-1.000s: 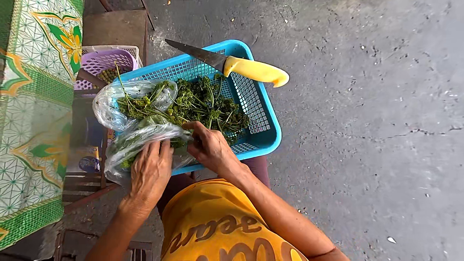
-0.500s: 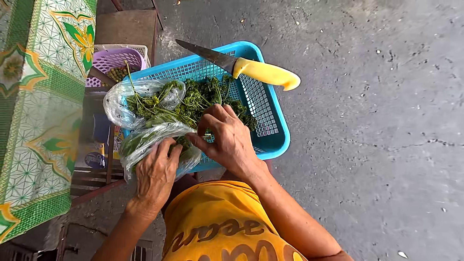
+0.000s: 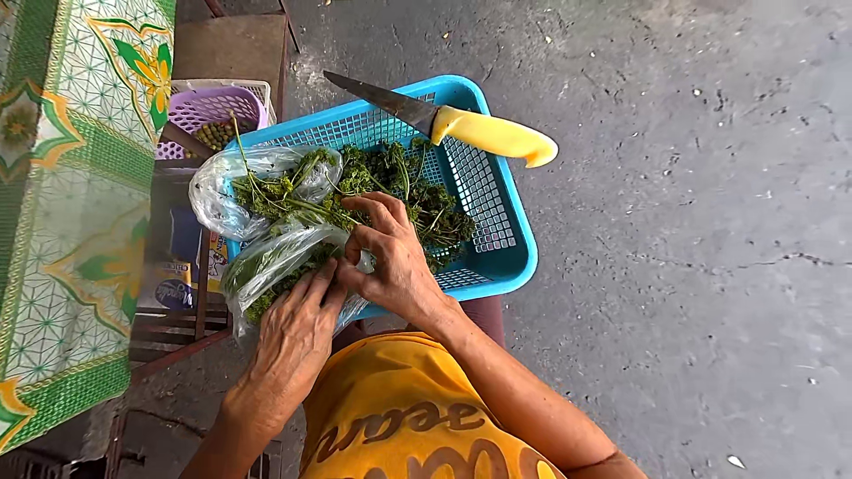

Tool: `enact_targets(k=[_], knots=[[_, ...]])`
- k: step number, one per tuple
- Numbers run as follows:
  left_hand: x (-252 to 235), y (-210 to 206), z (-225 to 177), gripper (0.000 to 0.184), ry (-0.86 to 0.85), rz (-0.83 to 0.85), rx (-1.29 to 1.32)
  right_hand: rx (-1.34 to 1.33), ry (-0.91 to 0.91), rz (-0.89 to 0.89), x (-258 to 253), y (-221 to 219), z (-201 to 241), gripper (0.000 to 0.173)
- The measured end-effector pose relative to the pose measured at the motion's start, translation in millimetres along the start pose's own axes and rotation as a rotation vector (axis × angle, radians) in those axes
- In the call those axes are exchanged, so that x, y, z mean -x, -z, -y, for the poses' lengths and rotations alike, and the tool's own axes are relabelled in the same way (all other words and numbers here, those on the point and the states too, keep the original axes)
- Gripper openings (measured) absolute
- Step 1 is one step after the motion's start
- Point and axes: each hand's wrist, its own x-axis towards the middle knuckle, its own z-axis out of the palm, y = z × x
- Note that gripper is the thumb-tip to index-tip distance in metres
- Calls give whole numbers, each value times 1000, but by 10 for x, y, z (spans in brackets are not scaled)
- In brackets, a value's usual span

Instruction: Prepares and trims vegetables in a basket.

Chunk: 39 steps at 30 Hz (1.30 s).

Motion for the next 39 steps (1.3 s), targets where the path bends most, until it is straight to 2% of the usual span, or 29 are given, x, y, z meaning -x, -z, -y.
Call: enact_targets(k=[2,3,4,5,6,8,9,12,14,16,19,21,23,27,29,32,36,39], knots=[[20,67,-31,30,-7,7,-9,19,-8,95,-3,-24,5,21],[40,90,-42,31,-16,15,-20,23,-10,136,-12,-31,6,27],[60,107,-54,33,-28,23,-34,48,-1,168,-29,-26,5,57],[83,122,-66,36,-37,31,-47,71,-6,177,-54,-16,10,70],[103,136,-77,38,-40,31,-60,68,-7,125,-70,-18,8,63],[130,170,-90,39,-38,15,-68,21,-9,5,-98,6,10,29],[138,186,-94,40,-34,0,-68,-1,-8,-37,-107,23,15,18],[150,239,-97,45,-16,-26,-98,0,1,-62,-127,-8,13,23],[148,268,-97,44,-1,-64,-84,54,-1,65,-132,-36,23,19],[132,287,-94,38,38,-163,-35,79,-17,149,-139,-42,45,49],[75,335,-52,29,138,-332,20,8,-26,-60,-143,-17,54,31],[19,374,13,31,206,-387,-7,-2,-51,-106,-143,29,26,35],[-50,392,100,34,272,-394,-44,21,-94,-22,-140,62,-2,43],[-114,341,295,40,384,-350,-102,-3,-123,137,-155,2,53,17],[-72,303,378,41,435,-329,-75,-99,-98,144,-158,-35,137,13],[70,187,527,38,491,-384,15,-234,-74,166,-115,-121,261,13],[205,25,736,36,609,-458,212,-259,-103,317,7,-254,289,22],[230,28,838,38,623,-427,293,-252,-96,246,2,-145,152,22]])
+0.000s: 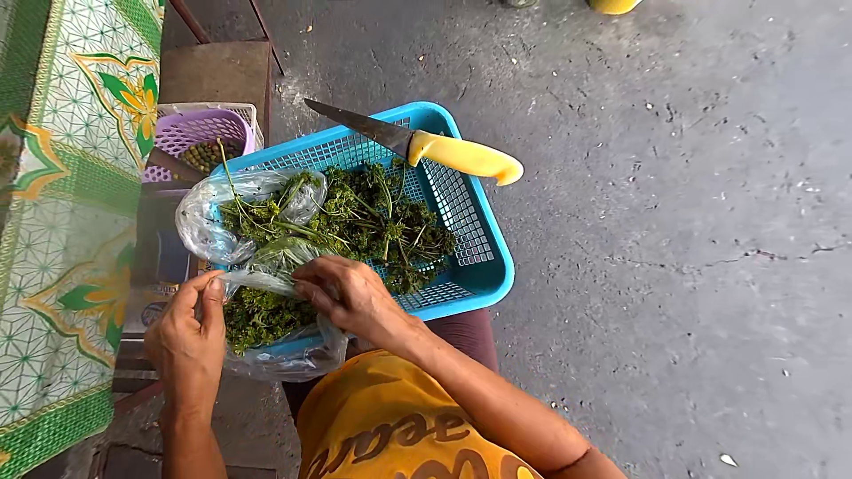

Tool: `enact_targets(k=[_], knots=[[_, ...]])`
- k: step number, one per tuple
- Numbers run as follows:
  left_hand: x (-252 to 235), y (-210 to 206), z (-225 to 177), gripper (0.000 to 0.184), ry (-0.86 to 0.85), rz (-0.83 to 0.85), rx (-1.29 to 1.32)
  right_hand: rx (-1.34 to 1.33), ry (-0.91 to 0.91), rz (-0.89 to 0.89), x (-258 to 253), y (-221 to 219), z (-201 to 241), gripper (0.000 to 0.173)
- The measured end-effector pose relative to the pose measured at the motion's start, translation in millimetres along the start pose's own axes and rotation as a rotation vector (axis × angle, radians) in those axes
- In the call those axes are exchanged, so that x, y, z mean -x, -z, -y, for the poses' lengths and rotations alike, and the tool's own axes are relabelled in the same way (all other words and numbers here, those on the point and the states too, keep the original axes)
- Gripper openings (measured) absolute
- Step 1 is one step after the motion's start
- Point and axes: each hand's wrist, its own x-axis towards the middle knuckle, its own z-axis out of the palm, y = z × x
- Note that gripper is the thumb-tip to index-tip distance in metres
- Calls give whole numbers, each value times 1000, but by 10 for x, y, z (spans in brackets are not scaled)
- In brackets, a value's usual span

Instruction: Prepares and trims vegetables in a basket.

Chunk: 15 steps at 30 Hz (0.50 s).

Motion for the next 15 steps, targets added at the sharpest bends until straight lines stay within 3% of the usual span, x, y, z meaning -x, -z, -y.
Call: enact_targets(k=[4,7,11,15], knots=[[-109,239,-262,45,-153,94,59,302,-17,-133,-93,474,-140,20],[-196,320,-712,45,-347,26,-14,518,-57,-101,-234,740,-169,15],[-252,-135,-1157,33,-596,87,-106,648,10,-52,-471,720,-290,16],[-419,-465,-1088,27,-635,286,-280,722,57,0,-614,555,-404,25]])
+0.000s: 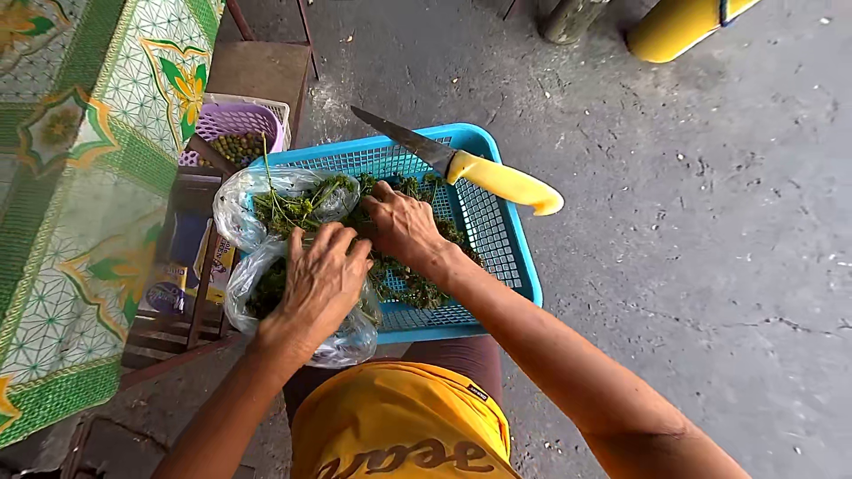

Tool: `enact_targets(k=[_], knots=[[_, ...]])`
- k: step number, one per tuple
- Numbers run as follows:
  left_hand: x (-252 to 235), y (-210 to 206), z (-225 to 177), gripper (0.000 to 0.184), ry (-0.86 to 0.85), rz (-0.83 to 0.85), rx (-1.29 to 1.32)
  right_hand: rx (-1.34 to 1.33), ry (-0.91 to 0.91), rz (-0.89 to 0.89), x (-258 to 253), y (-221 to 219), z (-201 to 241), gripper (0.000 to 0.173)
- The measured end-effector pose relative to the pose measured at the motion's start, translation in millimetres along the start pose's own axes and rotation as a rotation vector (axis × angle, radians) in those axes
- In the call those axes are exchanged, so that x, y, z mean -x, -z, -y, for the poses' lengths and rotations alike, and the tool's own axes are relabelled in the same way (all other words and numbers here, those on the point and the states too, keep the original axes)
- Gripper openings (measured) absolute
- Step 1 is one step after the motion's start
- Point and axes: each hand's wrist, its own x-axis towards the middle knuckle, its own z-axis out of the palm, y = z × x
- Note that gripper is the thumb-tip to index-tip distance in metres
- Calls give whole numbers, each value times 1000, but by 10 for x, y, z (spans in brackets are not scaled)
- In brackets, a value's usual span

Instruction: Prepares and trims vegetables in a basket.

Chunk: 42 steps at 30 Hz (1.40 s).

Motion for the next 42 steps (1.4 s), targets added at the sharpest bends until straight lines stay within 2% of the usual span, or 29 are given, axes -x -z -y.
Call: enact_targets(k=[4,8,13,15,19,20,22,24,26,28,32,34,37,42], knots=[[129,37,311,31,26,195,-54,24,-21,-29,-80,-50,-133,10],[389,48,442,39,37,244,-13,-20,-121,21,13,306,-198,11],[439,151,498,56,73,270,30,-81,-154,-82,328,570,-290,12],[328,203,484,52,69,207,47,-98,-174,-123,476,630,-321,15],[-21,214,459,19,30,78,9,-184,-201,-170,792,622,-413,20],[-112,186,472,21,7,84,-22,-238,-221,-171,856,609,-434,21],[-277,107,489,45,-13,177,-122,-459,-307,-151,950,585,-467,20],[-394,1,502,58,-18,269,-233,-848,-448,-119,1017,570,-476,19],[-465,-76,542,47,-31,286,-282,-1226,-535,-92,1052,596,-472,20],[-519,-95,604,33,-2,268,-284,-1486,-569,-55,1081,628,-480,24],[-465,-81,740,21,102,214,-253,-1780,-556,16,1140,609,-533,30],[-366,-44,744,24,113,228,-213,-1752,-529,4,1145,594,-524,27],[-226,111,629,31,78,160,-103,-1607,-431,-50,1154,562,-468,18],[-140,492,159,32,101,-115,211,-1581,-236,-114,1192,469,-404,18]])
